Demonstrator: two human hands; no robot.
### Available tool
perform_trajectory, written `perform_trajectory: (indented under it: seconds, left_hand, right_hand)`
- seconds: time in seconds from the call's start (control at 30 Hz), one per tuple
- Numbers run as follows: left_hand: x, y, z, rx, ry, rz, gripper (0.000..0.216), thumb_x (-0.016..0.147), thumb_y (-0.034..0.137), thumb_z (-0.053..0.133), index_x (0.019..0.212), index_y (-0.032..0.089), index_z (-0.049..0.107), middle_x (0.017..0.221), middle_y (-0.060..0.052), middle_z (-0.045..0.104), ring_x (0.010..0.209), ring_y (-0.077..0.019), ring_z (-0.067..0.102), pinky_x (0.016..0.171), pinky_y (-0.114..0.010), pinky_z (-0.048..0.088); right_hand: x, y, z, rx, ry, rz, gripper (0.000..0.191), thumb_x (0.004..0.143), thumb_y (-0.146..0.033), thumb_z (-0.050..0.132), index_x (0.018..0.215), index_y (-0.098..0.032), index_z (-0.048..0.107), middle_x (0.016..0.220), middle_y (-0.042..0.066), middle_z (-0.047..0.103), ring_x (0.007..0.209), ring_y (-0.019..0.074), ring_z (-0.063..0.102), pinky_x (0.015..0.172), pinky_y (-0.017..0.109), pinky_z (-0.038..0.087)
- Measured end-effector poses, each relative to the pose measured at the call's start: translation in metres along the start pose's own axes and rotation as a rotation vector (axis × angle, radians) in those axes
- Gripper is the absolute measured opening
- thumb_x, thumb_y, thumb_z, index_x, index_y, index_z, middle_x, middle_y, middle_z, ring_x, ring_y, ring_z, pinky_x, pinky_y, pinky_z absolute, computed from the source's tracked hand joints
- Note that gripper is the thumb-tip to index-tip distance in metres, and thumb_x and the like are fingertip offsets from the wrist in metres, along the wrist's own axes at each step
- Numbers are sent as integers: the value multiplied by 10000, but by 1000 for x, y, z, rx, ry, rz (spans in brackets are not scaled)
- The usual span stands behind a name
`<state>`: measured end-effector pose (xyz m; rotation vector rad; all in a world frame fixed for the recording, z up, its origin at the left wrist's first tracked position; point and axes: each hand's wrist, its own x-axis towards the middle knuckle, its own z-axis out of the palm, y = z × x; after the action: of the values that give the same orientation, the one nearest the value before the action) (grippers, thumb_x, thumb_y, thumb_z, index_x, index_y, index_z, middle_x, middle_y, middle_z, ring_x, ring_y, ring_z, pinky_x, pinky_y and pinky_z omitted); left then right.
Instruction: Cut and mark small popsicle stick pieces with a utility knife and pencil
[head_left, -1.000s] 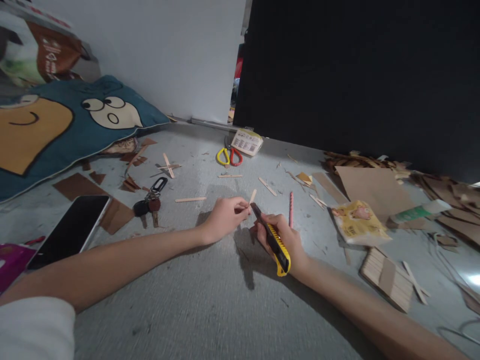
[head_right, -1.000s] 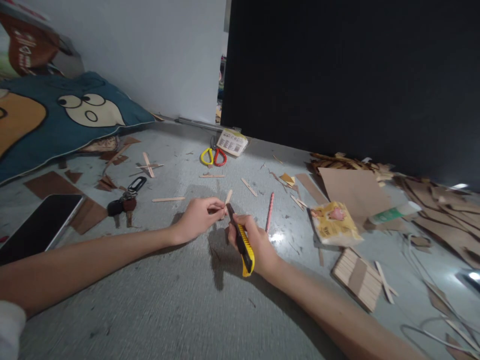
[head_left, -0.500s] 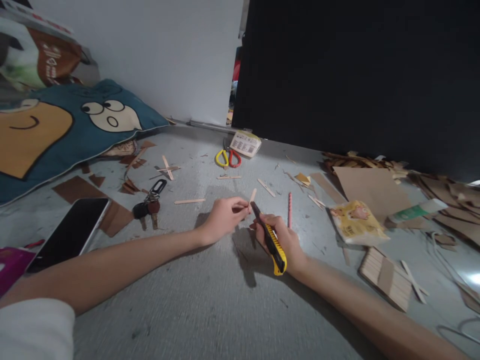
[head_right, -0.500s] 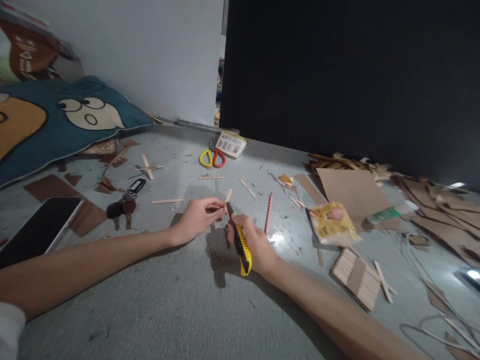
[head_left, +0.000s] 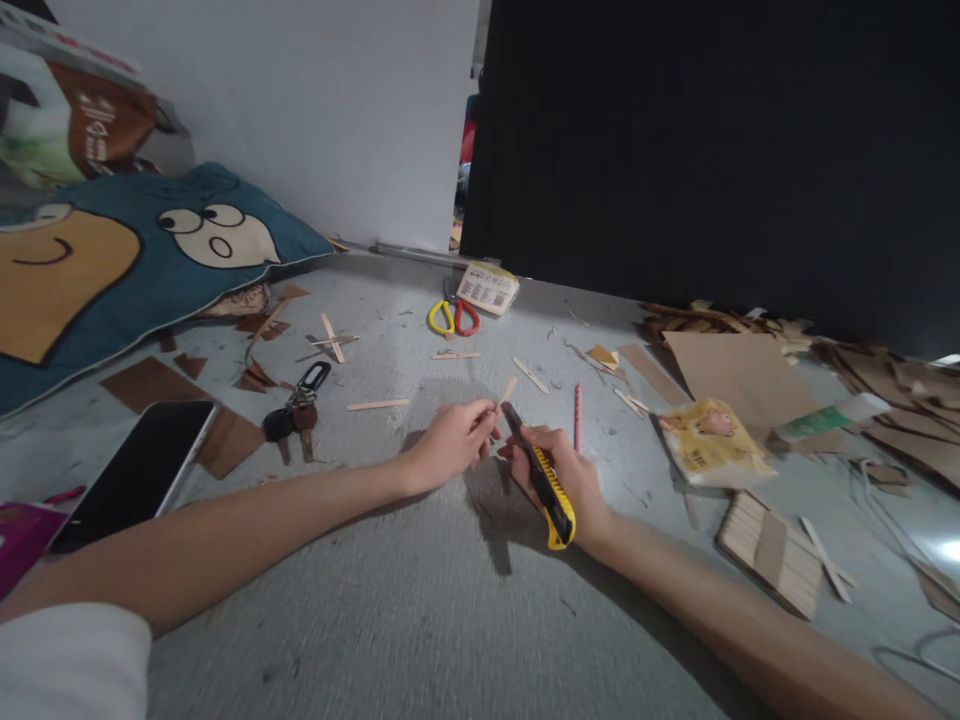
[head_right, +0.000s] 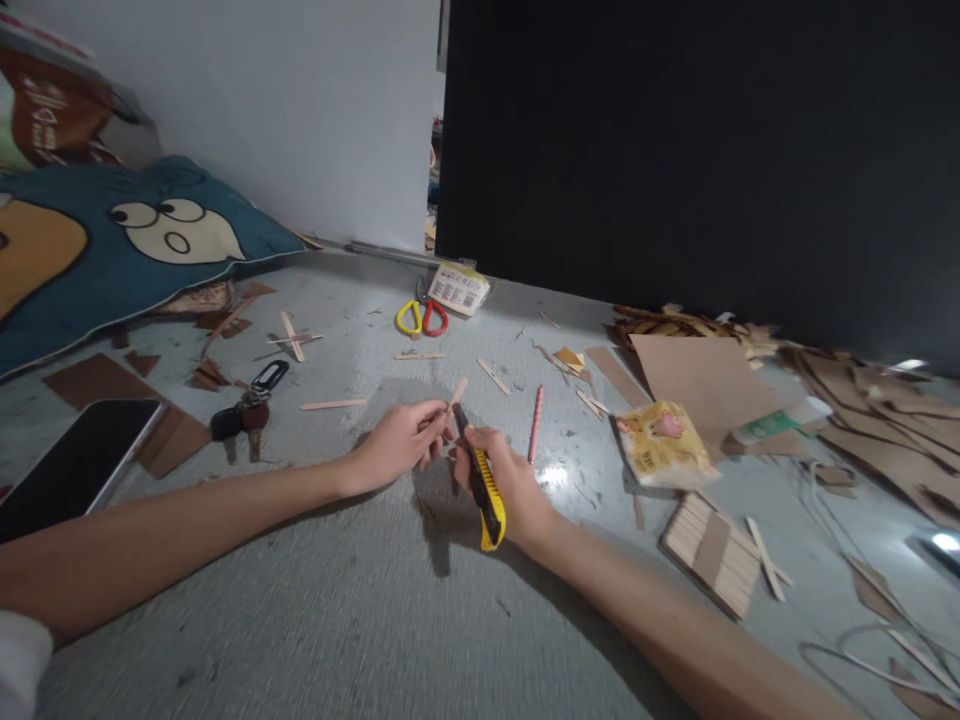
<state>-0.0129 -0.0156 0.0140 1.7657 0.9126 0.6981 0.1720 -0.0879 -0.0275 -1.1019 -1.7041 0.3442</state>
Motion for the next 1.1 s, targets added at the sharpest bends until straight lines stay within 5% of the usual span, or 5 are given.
perform_trajectory:
  seconds: [0.4, 1.1]
  left_hand:
    - [4, -7, 1, -71, 1, 12, 399, 1031, 457, 546, 740, 193, 610, 643, 11, 668, 554, -144, 664, 569, -252, 523]
    - [-2, -7, -3, 125, 4, 152, 338, 1056, 308, 442, 778, 207, 606, 597, 25, 612, 584, -145, 605, 648, -276, 469]
  right_hand:
    - [5, -12, 0, -93, -41, -24, 63, 999, -334, 593, 1046, -302, 565, 835, 12, 740, 651, 207, 716, 584, 334, 597]
    - [5, -12, -1, -80, -40, -28, 86, 981, -357, 638, 1018, -304, 582, 825, 11, 745, 644, 210, 719, 580, 328, 592]
